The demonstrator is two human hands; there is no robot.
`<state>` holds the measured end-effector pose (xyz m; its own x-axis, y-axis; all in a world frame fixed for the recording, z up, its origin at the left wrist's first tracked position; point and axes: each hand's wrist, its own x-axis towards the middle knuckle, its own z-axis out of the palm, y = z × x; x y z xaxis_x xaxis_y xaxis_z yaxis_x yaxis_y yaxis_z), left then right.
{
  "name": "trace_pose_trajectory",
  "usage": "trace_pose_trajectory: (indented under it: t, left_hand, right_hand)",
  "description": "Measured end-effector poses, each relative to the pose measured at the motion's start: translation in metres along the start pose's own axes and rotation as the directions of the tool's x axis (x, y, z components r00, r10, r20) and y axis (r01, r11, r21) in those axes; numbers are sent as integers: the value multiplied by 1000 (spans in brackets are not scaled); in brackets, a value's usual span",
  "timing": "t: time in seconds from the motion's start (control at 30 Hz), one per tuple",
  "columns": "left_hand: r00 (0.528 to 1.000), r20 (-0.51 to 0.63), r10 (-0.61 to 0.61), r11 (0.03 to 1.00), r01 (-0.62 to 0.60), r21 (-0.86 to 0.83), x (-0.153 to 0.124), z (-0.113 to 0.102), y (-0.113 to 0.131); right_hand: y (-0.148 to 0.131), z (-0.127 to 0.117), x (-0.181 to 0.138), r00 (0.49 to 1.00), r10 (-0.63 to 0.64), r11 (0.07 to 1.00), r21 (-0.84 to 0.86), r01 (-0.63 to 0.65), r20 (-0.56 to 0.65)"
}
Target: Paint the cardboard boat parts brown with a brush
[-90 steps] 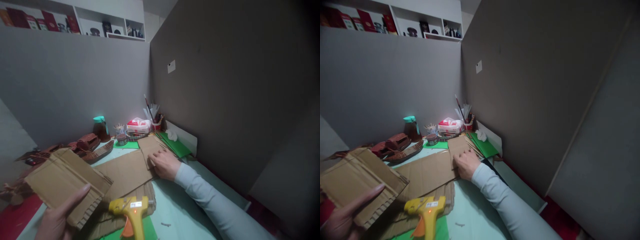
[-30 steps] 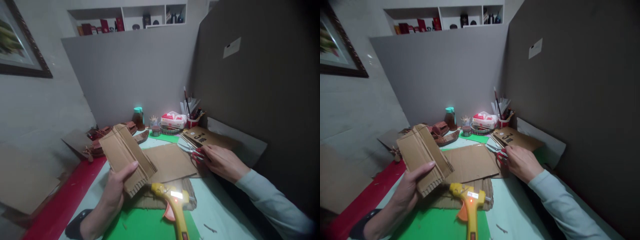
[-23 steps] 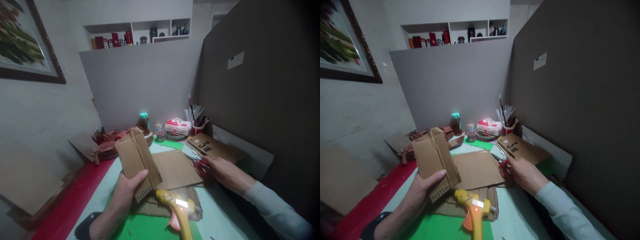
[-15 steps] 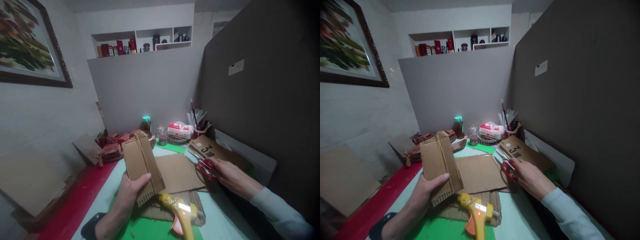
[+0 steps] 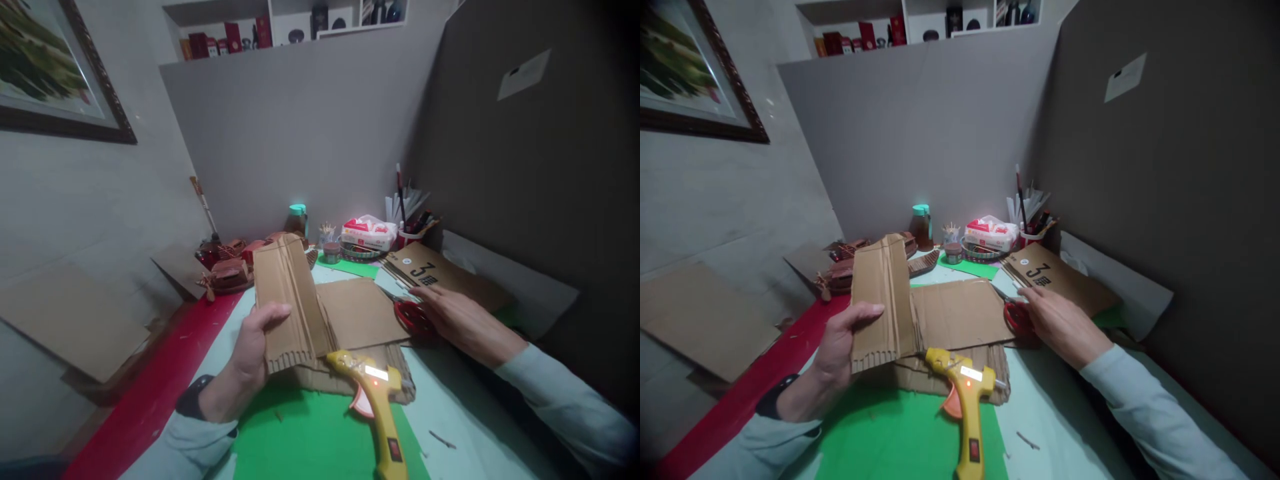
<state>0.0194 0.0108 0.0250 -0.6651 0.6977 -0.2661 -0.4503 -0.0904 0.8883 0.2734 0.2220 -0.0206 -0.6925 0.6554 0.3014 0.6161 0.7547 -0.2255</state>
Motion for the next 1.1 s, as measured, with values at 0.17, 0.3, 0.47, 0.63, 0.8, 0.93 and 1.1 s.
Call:
trace_pose_trajectory:
  t: [0.17,0.3,0.47,0.63,0.8,0.93,1.1]
  left_hand:
    - [1000,-11,19,1000,-19,-9,-2,-2,0]
    - [999,15,33,999,-32,-27,-3,-2,0]
    - [983,182,13,999,-4,-50,-8,-1,1]
    - [948,312,58,997,-38,-71,-10,-2,-2]
    - [893,443,77,997,-61,-51,-15,-2,-3]
    - [840,538,68,983,-148,108,-18,1,-3]
    - [843,536,53,959,-193,209,-19,3,-7]
  right_hand:
    - [-54,-25,-2,989,30,930,367,24,-142]
    - [-117,-36,-7,999,-43,730,682,37,-8]
    - [-168,-37,-7,978,-147,540,841,-44,146]
    - [-175,-23,-4,981,-110,363,925,-108,158]
    - [-166,-19,-3,993,-32,279,955,-99,112]
    - [-149,-16,-3,992,109,168,982,-84,66]
    - [-134,-7,-5,987,109,15,993,-120,118]
